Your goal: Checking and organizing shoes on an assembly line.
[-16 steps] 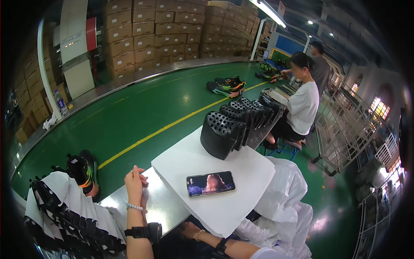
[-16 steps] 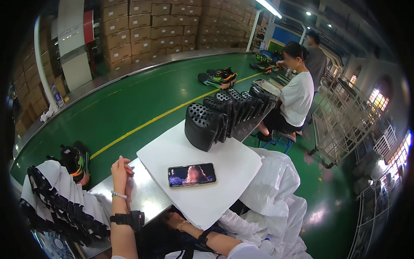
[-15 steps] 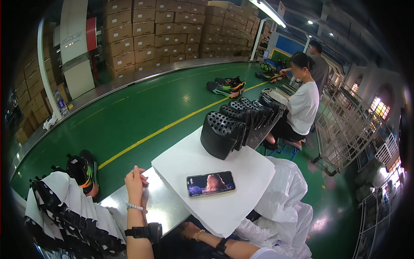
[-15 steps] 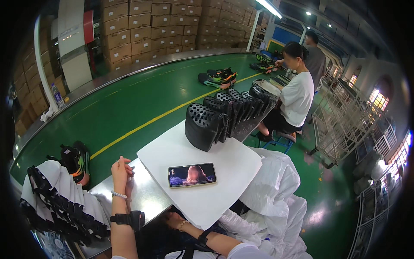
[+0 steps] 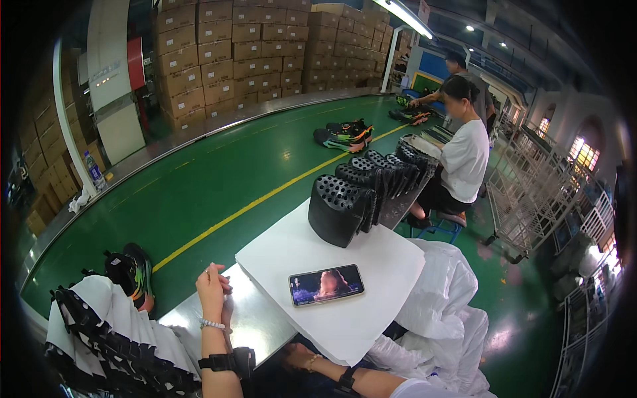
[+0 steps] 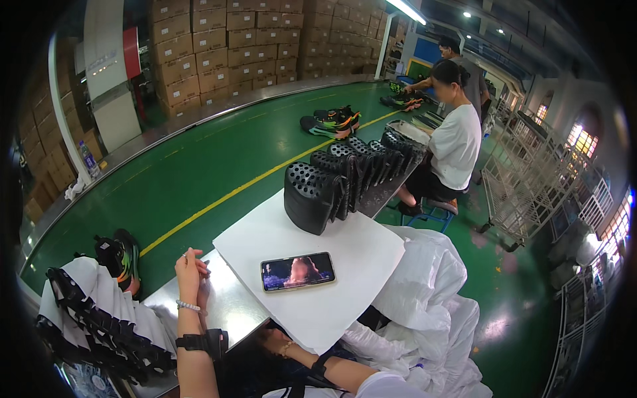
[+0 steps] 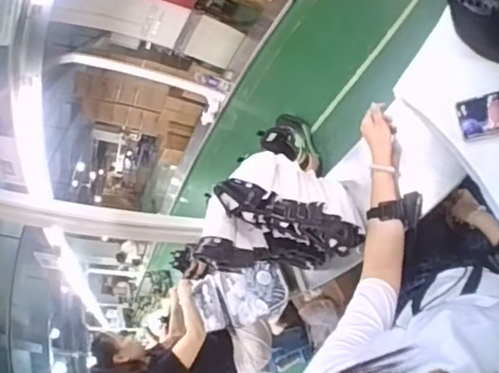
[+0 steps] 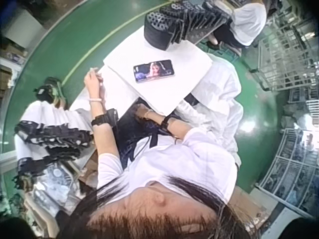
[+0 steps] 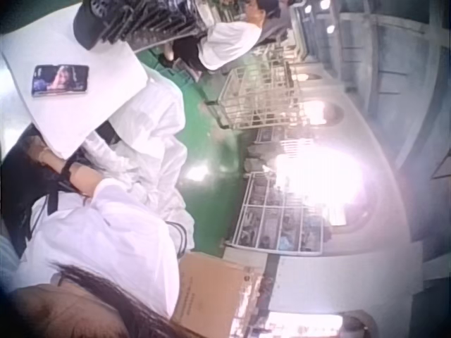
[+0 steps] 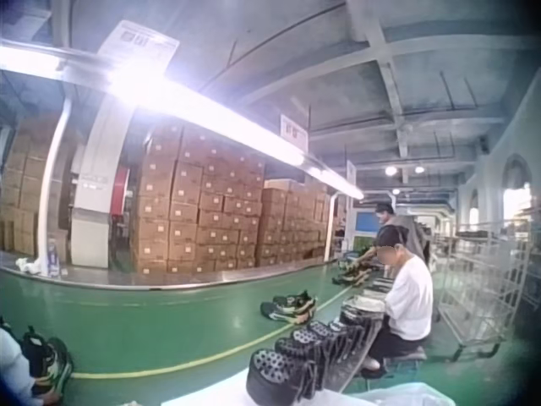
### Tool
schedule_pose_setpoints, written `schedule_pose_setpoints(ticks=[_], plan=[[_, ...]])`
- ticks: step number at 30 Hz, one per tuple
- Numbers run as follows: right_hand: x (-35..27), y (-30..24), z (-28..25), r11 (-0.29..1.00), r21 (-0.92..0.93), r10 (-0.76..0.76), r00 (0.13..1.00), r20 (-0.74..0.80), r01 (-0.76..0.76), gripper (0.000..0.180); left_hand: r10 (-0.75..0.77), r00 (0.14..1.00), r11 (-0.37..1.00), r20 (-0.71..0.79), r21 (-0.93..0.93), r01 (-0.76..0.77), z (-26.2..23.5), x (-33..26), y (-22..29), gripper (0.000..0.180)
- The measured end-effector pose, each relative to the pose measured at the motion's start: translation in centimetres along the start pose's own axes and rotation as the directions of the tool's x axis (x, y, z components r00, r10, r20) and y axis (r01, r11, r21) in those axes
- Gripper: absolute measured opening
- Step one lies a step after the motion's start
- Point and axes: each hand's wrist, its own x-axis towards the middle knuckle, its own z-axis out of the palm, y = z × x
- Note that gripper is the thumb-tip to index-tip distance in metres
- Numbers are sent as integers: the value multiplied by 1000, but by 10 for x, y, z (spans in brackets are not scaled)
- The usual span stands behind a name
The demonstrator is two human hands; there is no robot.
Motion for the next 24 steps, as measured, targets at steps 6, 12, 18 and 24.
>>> schedule_pose_setpoints(ticks=[6, 12, 18, 24], plan=[[10, 18, 7, 999, 35, -28, 1000, -7, 28, 24, -54, 998, 998, 16, -35, 55, 3, 0, 3, 39], [21, 31, 10, 989, 137, -59, 997, 45, 52, 21, -34, 999, 996, -5, -77, 34, 3, -1, 8, 38], [18, 25, 6, 985, 62, -162, 987, -7, 162, 22, -11, 1000, 998, 5, -62, 11, 2, 0, 1, 32], [-11, -16, -8, 990, -133, -37, 999, 7, 38, 34, 48, 998, 999, -43, -3, -48, 3, -5, 13, 24]])
